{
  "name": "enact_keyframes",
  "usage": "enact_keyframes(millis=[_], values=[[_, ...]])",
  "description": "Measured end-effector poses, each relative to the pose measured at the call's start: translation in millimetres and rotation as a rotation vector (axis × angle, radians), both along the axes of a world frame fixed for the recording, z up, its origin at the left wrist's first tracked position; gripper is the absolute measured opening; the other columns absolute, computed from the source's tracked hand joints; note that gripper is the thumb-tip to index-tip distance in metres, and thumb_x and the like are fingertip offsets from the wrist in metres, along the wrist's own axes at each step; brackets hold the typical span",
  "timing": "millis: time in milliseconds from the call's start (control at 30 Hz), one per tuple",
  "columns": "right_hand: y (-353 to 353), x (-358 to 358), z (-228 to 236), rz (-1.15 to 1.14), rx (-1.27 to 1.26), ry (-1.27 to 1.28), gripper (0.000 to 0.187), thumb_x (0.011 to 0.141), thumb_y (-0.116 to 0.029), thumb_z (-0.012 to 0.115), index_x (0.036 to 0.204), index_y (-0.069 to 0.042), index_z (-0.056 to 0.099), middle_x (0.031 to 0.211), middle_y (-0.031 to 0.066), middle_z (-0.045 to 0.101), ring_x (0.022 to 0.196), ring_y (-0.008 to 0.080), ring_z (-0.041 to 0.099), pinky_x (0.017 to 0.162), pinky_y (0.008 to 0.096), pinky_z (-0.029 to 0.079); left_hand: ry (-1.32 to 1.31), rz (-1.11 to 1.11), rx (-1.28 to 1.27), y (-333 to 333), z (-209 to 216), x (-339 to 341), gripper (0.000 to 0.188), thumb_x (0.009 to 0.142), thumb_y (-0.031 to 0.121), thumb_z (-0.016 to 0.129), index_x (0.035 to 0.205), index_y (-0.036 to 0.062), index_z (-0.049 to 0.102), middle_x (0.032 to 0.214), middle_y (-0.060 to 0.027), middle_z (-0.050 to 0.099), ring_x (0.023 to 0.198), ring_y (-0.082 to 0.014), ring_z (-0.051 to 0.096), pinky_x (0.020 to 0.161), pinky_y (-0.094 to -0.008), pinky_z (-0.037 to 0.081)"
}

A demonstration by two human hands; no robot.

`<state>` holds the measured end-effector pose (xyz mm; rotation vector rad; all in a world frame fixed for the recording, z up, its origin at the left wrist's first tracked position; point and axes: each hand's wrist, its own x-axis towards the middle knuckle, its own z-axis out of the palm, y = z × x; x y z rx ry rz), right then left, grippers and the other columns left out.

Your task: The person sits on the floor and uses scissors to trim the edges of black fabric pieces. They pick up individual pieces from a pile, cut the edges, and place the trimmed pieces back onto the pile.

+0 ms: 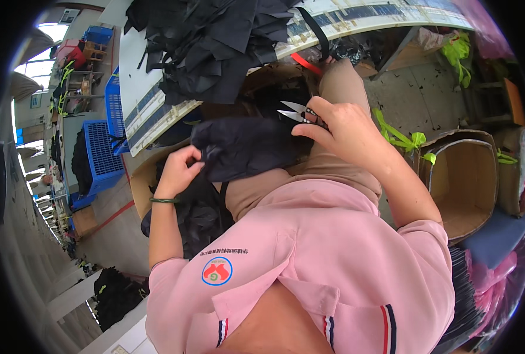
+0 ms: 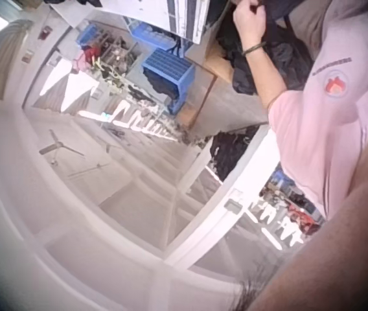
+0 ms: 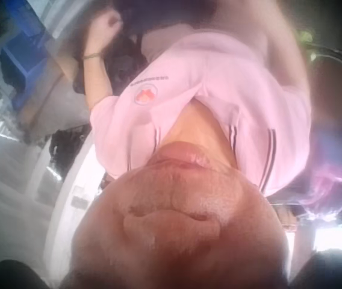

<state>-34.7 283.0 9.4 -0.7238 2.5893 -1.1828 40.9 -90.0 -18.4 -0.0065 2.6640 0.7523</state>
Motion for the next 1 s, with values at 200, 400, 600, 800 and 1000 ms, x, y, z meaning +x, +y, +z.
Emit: enact_keyframes(millis=[200,400,600,800,1000], values=[[-11.8,-9.2,-24.6,0.057,0.041,-0.038,0.035,0.084,-0.034,0.066,0.089,-0.002,0.052,0.068,0.0171,0.061,0.065,0.0373,0.059,0.06,0.0434,0.044,-0.837,-0.075,-0.429,-130.1,-163.0,194.2,0.031,0.059,0.013,0.073,0.087,0.001,0.066,0.087,-0.018,0.068,0.082,-0.0311,0.065,0.074,-0.0366,0.051],[-18.9,-9.8,-38.7,0.032,0.037,0.043,0.034,0.088,-0.032,0.061,0.103,-0.005,0.046,0.072,0.0179,0.063,0.07,0.0384,0.061,0.062,0.0442,0.046,-1.387,0.206,-0.349,-111.4,-184.4,207.5,0.043,0.074,0.024,0.072,0.105,-0.0035,0.063,0.095,-0.0155,0.067,0.087,-0.023,0.066,0.064,-0.0331,0.054],[-21.8,-9.1,-39.7,0.002,0.029,0.028,0.032,0.088,-0.029,0.061,0.102,-0.005,0.045,0.077,0.0177,0.064,0.073,0.0386,0.061,0.063,0.0446,0.046,-0.44,0.082,0.04,-84.3,-46.4,0.4,0.026,0.08,0.028,0.07,0.081,0.0018,0.066,0.067,-0.0041,0.062,0.055,-0.012,0.057,0.053,-0.0281,0.046],[-26.5,2.9,-45.9,0.047,-0.002,-0.041,0.032,0.087,-0.028,0.062,0.101,-0.004,0.045,0.08,0.0168,0.065,0.074,0.0382,0.062,0.063,0.0452,0.047,0.746,0.241,-0.013,-9.5,-16.5,-219.7,0.038,0.082,0.032,0.068,0.104,0.0013,0.064,0.079,-0.0072,0.065,0.072,-0.0188,0.06,0.07,-0.0299,0.048],[-9.2,11.6,-55.7,0.037,-0.04,-0.101,0.031,0.087,-0.026,0.063,0.103,-0.004,0.046,0.081,0.0178,0.065,0.076,0.0392,0.062,0.065,0.0448,0.047,0.847,0.316,-0.291,5.3,-27.8,-294.7,0.024,0.072,0.026,0.074,0.082,0.0051,0.069,0.077,-0.0136,0.065,0.074,-0.0261,0.063,0.07,-0.0359,0.049]])
